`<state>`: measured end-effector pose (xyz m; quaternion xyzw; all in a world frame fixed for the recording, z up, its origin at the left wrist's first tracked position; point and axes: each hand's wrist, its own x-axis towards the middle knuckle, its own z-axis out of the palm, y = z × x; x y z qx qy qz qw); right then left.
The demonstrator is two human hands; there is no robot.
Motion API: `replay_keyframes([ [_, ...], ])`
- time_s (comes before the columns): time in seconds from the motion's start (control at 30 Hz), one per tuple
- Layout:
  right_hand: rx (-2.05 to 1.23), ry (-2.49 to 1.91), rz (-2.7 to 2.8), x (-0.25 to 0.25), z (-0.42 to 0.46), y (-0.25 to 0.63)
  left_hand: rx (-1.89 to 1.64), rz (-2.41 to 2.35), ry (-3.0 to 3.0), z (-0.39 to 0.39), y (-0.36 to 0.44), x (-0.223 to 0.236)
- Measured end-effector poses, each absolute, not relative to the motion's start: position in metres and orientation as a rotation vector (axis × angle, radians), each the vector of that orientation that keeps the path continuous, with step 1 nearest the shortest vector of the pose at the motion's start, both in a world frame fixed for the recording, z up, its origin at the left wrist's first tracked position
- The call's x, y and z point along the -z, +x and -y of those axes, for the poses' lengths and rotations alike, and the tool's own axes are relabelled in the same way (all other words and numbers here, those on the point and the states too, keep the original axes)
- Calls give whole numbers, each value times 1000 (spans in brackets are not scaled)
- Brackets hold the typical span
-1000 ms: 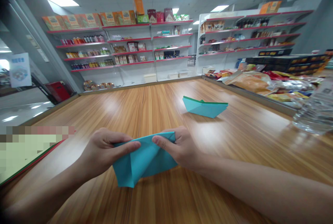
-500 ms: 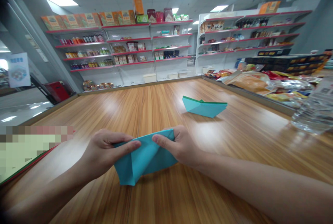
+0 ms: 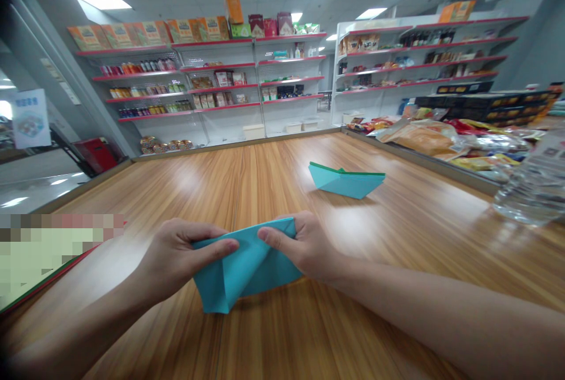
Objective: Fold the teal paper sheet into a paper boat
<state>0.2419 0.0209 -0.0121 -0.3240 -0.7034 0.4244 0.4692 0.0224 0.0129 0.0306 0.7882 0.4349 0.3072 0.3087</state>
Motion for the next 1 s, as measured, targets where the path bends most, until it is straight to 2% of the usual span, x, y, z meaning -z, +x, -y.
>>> replay_keyframes([
  [0.43,-1047,-784,1720,11,-20,241,-818,-1111,1990,-13,22,-30],
  [0.83,-1462,-827,1560,16,-30,243,-967,-1154,1738,-13,29,-17],
  [1.0,-1463,-823,1548,17,-32,243,-1025,-1160,1735,-15,28,-8],
])
